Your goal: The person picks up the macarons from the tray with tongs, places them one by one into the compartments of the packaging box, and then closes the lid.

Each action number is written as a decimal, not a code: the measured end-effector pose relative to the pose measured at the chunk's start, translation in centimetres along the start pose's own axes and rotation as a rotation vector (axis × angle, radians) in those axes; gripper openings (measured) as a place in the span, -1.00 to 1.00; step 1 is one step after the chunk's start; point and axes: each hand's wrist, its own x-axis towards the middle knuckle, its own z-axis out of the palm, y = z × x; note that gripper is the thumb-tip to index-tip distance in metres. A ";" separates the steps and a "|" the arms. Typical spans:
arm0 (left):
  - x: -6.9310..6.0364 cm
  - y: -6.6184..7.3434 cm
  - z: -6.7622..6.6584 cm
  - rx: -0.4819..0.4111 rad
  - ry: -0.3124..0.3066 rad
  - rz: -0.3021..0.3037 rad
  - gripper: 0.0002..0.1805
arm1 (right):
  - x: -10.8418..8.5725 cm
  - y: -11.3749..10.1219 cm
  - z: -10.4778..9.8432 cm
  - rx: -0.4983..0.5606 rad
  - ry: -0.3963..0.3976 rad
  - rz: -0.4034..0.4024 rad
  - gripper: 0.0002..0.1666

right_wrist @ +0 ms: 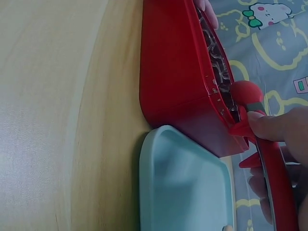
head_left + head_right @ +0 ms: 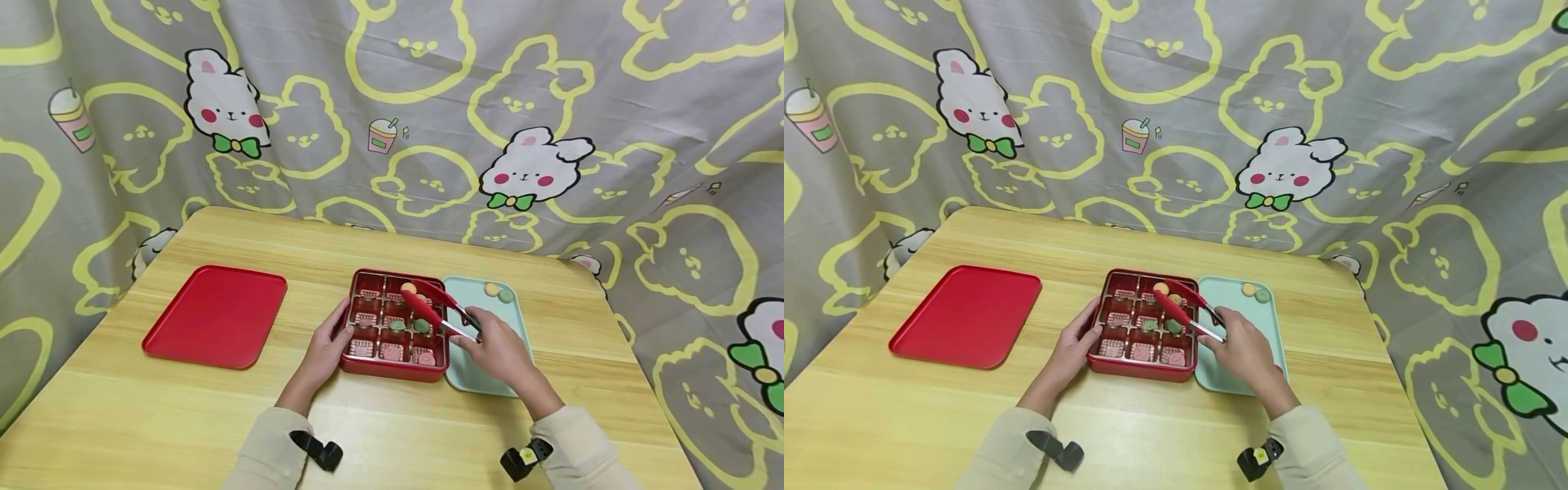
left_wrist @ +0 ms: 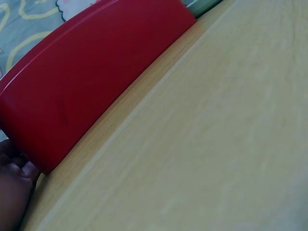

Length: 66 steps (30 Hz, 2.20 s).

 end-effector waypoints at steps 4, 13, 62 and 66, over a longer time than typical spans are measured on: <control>0.0 0.5 -0.1 -0.012 -0.015 -0.026 -0.39 | 0.1 -0.2 -0.2 -0.022 -0.008 -0.011 -0.25; -0.8 3.5 0.0 0.019 -0.031 -0.044 -0.39 | 0.2 -0.3 -0.4 -0.052 -0.029 -0.017 -0.27; 0.1 -0.2 -0.1 0.003 -0.005 -0.016 -0.39 | 0.2 8.2 -4.5 -0.166 -0.003 0.271 -0.22; 0.1 -0.1 0.0 0.000 -0.005 -0.013 -0.39 | 0.7 8.5 -4.6 -0.175 -0.019 0.287 -0.26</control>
